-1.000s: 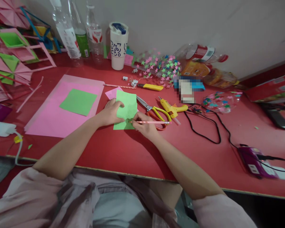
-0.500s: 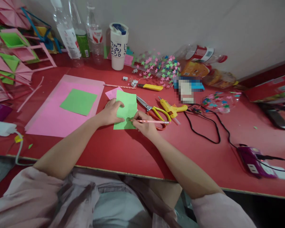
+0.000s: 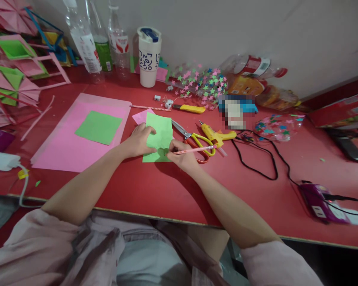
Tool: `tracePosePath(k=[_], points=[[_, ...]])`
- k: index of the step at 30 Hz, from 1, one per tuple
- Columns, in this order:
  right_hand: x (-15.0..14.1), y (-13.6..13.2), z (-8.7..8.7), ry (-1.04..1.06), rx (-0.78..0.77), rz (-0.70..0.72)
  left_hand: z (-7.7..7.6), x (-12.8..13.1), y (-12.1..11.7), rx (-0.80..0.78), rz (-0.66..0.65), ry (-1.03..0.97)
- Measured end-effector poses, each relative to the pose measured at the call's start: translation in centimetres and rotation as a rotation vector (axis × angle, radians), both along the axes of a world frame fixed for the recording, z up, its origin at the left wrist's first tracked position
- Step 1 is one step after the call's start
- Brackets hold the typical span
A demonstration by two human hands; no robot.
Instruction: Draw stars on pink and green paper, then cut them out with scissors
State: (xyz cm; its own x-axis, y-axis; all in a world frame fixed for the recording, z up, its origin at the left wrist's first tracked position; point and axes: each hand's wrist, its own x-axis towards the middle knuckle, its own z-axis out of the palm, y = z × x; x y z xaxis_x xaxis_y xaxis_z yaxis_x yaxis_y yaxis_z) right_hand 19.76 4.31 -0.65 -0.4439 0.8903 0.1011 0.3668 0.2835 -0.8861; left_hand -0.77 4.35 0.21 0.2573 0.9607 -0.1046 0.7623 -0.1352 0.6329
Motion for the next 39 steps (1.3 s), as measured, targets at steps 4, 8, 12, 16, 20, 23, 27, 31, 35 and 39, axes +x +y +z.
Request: tracePosePath(k=[4,8,12,16,20,23,27,31,35,39], points=[[0.04,-0.04,0.16,-0.014,-0.003,0.006,-0.09,-0.03,-0.01,0.009,0.000,-0.020],[0.02,-0.04,0.14,-0.028,0.015,0.003,-0.04,0.07,-0.04,0.002,0.001,-0.008],[0.03,-0.08,0.05,-0.035,0.019,-0.003,0.07,0.12,-0.03,-0.007,0.009,0.004],[0.13,-0.19,0.18,-0.044,0.010,0.010,-0.18,0.01,0.09,0.008,0.003,-0.006],[0.16,-0.35,0.37,-0.039,0.002,0.015,-0.39,-0.05,0.15,0.018,0.008,-0.005],[0.09,-0.46,0.36,-0.026,-0.005,0.026,-0.29,-0.03,0.10,0.008,0.009,-0.013],[0.02,-0.60,0.21,-0.006,-0.003,0.042,-0.11,0.01,0.02,-0.003,0.010,-0.007],[0.02,-0.72,0.13,0.013,-0.004,0.066,-0.20,0.02,0.06,0.002,0.011,0.005],[-0.01,-0.74,0.14,0.015,-0.017,0.075,-0.34,0.00,0.13,0.010,0.007,0.005],[-0.09,-0.71,0.15,0.014,-0.019,0.087,-0.31,0.05,0.12,0.014,0.009,0.018]])
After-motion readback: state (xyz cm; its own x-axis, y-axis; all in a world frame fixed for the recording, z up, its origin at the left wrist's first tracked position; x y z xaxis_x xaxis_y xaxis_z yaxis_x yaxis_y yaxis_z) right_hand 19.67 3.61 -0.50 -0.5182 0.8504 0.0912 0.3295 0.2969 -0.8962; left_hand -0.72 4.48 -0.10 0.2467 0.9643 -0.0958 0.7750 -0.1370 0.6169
